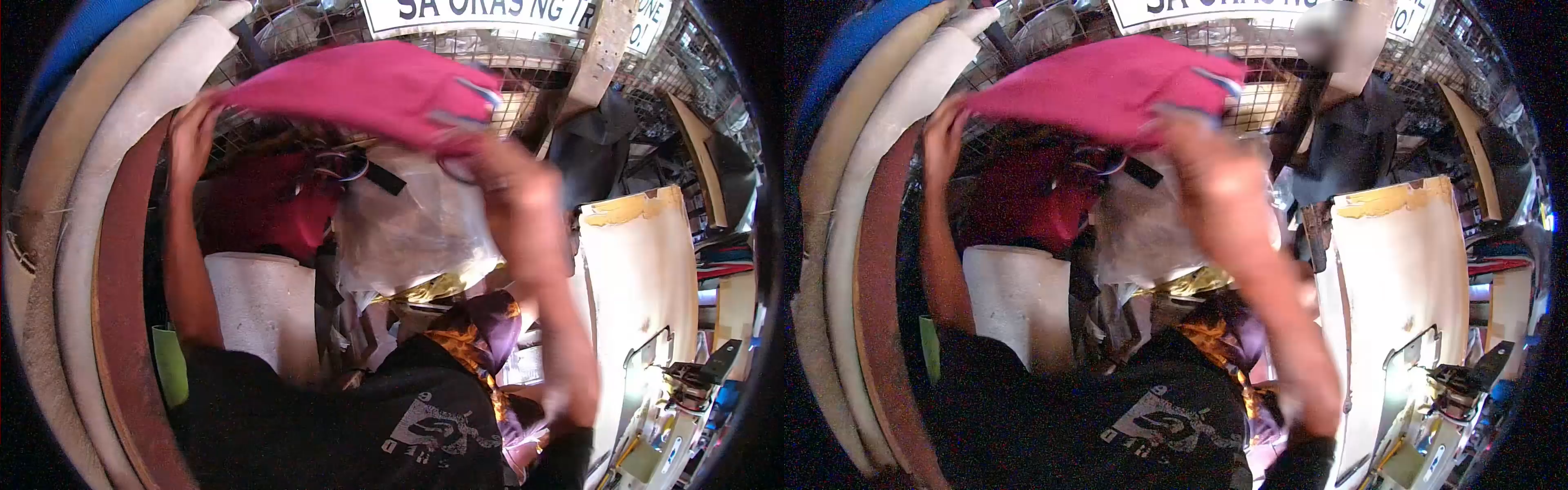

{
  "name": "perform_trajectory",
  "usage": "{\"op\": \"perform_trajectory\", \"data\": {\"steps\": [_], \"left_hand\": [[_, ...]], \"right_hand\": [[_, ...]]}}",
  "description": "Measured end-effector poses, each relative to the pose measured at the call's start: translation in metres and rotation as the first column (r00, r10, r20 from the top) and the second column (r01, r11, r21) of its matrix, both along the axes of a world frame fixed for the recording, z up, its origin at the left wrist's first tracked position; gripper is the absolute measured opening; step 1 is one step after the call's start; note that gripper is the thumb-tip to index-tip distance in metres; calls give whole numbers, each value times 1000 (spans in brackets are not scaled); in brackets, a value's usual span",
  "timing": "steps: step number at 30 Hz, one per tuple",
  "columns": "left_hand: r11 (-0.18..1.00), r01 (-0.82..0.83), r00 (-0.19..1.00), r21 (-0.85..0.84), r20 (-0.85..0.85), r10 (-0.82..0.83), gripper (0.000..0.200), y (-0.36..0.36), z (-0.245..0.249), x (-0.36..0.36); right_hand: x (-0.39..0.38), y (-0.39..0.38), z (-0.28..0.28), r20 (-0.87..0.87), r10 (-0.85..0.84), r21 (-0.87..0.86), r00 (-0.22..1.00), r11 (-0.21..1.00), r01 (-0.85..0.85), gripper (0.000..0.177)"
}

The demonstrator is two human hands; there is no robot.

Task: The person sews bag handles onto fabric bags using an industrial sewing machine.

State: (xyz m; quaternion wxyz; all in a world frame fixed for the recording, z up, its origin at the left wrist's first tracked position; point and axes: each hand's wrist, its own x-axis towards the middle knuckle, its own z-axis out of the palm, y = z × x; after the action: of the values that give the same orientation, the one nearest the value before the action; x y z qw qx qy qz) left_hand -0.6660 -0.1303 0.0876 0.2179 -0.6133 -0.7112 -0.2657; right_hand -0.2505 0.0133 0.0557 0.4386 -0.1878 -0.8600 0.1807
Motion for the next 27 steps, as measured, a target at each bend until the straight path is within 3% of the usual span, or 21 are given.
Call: {"op": "perform_trajectory", "data": {"steps": [1, 2, 3, 5, 7, 9, 11, 13, 14, 15, 18, 21, 23, 25, 27], "left_hand": [[993, -115, 991, -3, 69, 115, 31, -29, -23, -12], [976, -214, 963, -34, -177, 205, 36, -65, -57, -57], [984, -168, 956, 64, -232, 178, 32, -93, -79, -74], [874, -465, 868, -138, -262, 421, 39, -158, -124, -112], [784, -513, 848, -349, -344, 402, 40, -210, -160, -129], [446, -597, 774, -667, -335, 537, 39, -225, -169, -124], [143, -491, 740, -859, -324, 590, 38, -201, -160, -122], [161, -367, 767, -916, -200, 610, 35, -153, -139, -111], [299, -330, 796, -895, -94, 598, 33, -132, -135, -103], [593, -295, 851, -749, 75, 519, 33, -122, -148, -102], [599, -162, 949, -784, 42, 312, 39, -29, -134, -41], [623, 109, 994, -774, 84, -70, 40, 62, -134, 54], [551, 324, 935, -769, 171, -312, 39, 108, -142, 131], [433, 586, 763, -685, 286, -580, 38, 147, -145, 211], [348, 779, 568, -521, 351, -745, 35, 167, -126, 293]], "right_hand": [[-30, -1, -37, -69, 157, 32, 985, 987, -155, 41], [-46, -25, -64, -53, 175, -26, 983, 984, -177, 40], [-61, -38, -97, 68, 285, -11, 956, 958, -285, 44], [-56, -70, -117, 200, 330, -31, 923, 943, -330, 47], [-27, -77, -139, 226, 387, -180, 894, 919, -352, 49], [18, -76, -151, 279, 371, -416, 885, 878, -237, 45], [67, -77, -152, 345, 291, -516, 892, 853, -79, 38], [110, -88, -163, 359, 183, -573, 915, 817, 61, 31], [129, -98, -166, 353, 143, -628, 925, 769, 121, 31], [148, -109, -168, 350, 99, -678, 932, 713, 178, 31], [207, -158, -201, 428, -50, -800, 902, 443, 404, 30], [238, -204, -211, 456, -202, -695, 867, 527, 488, 26], [246, -238, -208, 420, -378, -747, 825, 372, 551, 26], [251, -256, -193, 379, -550, -725, 744, 323, 608, 24], [259, -279, -185, 432, -700, -632, 568, 214, 745, 21]]}}
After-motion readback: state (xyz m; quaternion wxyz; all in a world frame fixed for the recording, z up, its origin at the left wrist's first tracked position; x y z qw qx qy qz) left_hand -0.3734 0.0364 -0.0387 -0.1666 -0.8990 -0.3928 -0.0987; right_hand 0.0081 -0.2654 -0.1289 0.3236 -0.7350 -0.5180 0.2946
